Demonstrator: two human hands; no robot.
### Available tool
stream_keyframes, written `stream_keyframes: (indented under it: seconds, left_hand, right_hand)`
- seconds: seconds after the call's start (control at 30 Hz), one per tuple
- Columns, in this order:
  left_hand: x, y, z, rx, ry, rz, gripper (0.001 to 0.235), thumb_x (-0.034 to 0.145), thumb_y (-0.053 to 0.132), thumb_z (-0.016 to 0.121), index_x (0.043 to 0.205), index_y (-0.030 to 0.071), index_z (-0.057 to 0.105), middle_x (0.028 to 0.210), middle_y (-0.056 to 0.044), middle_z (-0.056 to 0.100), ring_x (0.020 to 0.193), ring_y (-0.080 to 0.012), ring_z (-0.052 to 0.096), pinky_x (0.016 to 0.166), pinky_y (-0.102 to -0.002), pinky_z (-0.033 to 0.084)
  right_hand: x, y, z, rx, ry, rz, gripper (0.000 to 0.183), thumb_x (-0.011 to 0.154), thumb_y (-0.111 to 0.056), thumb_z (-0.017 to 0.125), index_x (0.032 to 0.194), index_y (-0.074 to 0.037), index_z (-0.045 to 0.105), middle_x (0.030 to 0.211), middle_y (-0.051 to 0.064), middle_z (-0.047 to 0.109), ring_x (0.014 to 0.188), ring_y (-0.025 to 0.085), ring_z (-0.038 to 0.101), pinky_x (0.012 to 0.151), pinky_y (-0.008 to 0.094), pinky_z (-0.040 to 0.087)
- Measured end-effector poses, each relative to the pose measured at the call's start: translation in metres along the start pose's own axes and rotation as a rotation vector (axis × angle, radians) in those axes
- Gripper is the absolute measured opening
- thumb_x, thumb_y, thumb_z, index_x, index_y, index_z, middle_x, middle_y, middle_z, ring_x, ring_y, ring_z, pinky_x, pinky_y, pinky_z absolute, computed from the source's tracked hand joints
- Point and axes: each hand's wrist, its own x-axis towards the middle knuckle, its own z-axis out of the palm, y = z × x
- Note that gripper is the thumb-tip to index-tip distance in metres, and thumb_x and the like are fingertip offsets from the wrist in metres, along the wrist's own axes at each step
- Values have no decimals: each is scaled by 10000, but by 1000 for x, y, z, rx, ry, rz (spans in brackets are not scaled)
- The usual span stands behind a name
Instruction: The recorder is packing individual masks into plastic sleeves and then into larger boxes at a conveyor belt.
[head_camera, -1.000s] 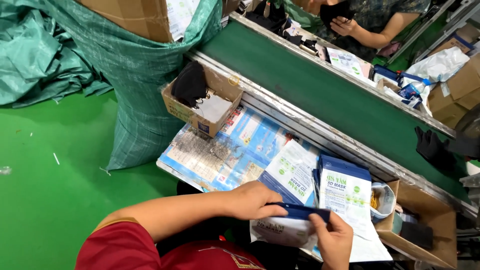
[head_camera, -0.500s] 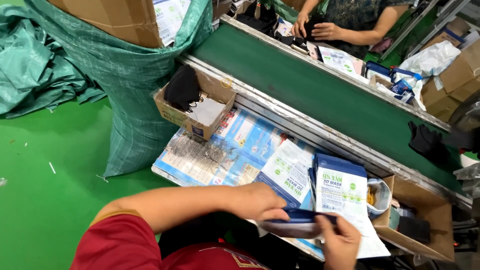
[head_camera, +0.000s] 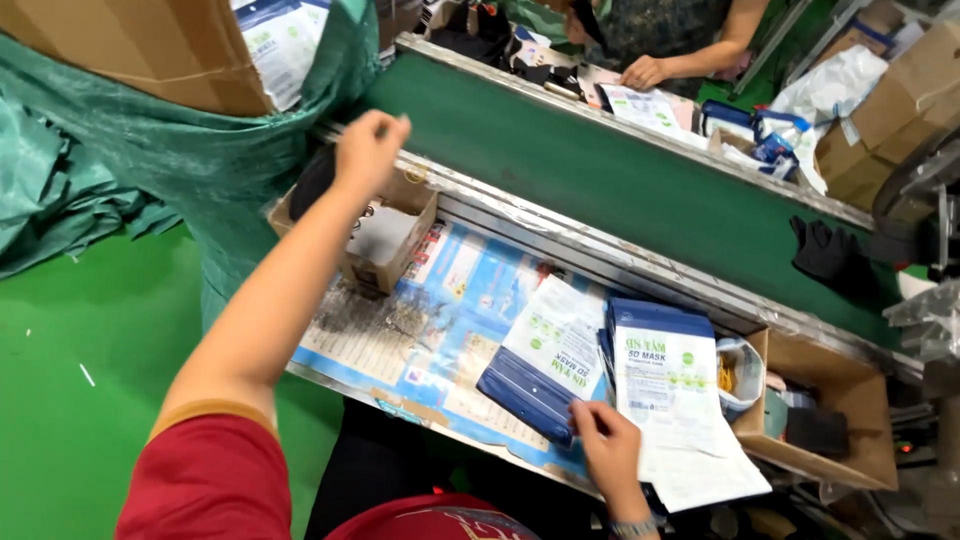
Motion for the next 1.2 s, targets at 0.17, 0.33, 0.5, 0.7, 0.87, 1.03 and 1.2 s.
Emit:
stream_keyframes:
  seconds: [0.17, 0.33, 0.5, 0.7, 0.87, 1.03, 1.2]
  left_hand:
    - [-1, -95, 58, 710, -105, 128, 618, 777, 491, 792, 1202, 65, 655, 992, -302, 679, 918, -501, 661, 747, -598, 517]
    - [-2, -81, 94, 579, -159, 363, 115, 1059, 118, 630, 1020, 11, 646, 919, -241, 696, 846, -409, 678, 761, -515, 522]
    - [-108, 149, 162, -108, -279, 434, 59, 1157, -3, 637, 1110, -25, 610, 903, -62, 664, 772, -106, 631, 695, -246, 507]
    - [-249, 208, 295, -498, -332, 710, 181, 1049, -80, 649, 1198, 22, 658, 1092, -71, 663, 845, -113, 618, 777, -241, 524]
    - [-298, 152, 332, 11, -898, 616, 398, 898, 225, 754, 1270, 98, 689, 983, -149, 728, 768, -305, 710, 655, -395, 536]
    - [-253, 59, 242, 39, -672, 295, 218, 972, 166, 681, 1180, 120, 728, 988, -121, 748, 761, -252, 718, 699, -352, 564]
    - [-253, 7, 142, 336, -468, 242, 262, 1007, 186, 663, 1249, 87, 686, 1111, -146, 716, 999, -307, 673, 891, -413, 527]
  right_hand:
    - [17, 57, 24, -132, -1, 70, 243, 949, -213, 690, 860, -11, 790, 656, 33, 700, 615, 92, 603, 575, 261, 471]
    - [8, 47, 28, -156, 68, -30, 224, 927, -212, 727, 833, -9, 746, 686, 41, 690, 634, 91, 590, 593, 269, 493]
    - [12, 46, 29, -164, 110, 31, 216, 909, -225, 751, 850, -17, 757, 682, 53, 699, 612, 87, 612, 580, 276, 498]
    - [8, 50, 26, -99, 2, 13, 216, 950, -216, 752, 912, -3, 750, 726, 94, 707, 643, 111, 601, 607, 285, 503]
    - [11, 55, 29, -36, -8, -199, 182, 946, -163, 696, 998, 10, 713, 896, 103, 732, 771, 109, 685, 694, 292, 544]
    - [4, 58, 33, -127, -50, -39, 185, 940, -182, 743, 885, -6, 740, 743, 75, 677, 643, 87, 590, 610, 272, 486]
    - [7, 48, 32, -31, -20, -82, 190, 922, -193, 751, 851, -18, 729, 705, 18, 659, 606, 54, 530, 556, 247, 448]
